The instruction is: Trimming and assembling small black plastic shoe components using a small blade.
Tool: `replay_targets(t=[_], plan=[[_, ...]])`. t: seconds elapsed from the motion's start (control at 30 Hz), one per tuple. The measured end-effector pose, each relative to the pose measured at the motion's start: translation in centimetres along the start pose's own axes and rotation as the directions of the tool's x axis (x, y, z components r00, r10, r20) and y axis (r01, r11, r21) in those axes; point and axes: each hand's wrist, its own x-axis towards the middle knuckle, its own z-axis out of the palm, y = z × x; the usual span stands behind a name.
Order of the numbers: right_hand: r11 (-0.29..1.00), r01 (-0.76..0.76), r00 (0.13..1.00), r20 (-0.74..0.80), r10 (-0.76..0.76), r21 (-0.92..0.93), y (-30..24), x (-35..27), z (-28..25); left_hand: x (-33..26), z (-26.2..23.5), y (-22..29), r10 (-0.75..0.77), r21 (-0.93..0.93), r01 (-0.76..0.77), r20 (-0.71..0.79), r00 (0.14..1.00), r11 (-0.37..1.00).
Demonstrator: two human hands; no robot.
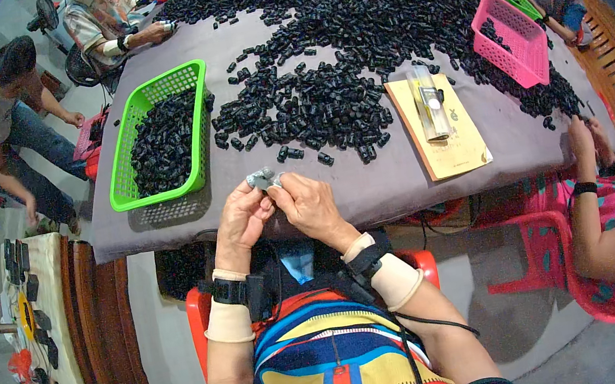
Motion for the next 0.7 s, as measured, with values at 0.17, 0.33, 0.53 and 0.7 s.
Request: replay_targets(t=[0.17, 0.33, 0.53, 0.7], plan=[[0.88, -0.331, 0.933, -0.019, 0.359, 0.34, 0.0, -0.2, -0.3, -0.7, 1.0, 0.1, 0.021, 0.089, -0.011, -0.115, 0.993, 0.996], [0.944, -0.235, 0.967, -0.041, 0.251, 0.23, 0.7, -0.5, -0.9, -2.2, 5.0, 5.0, 0.32, 0.544, -0.18, -0.174, 0.931, 0.819], [0.93, -0.267, 0.958, -0.032, 0.284, 0.254, 0.3, 0.0, -0.8, -0.8, 5.2, 12.9, 0.764, 0.915, -0.2, -0.156, 0.626, 0.351], [0.901, -0.328, 0.933, -0.05, 0.356, 0.285, 1.1, -0.3, -0.9, 0.6, 6.0, 8.0, 0.603, 0.922, -0.214, -0.026, 0.797, 0.322]])
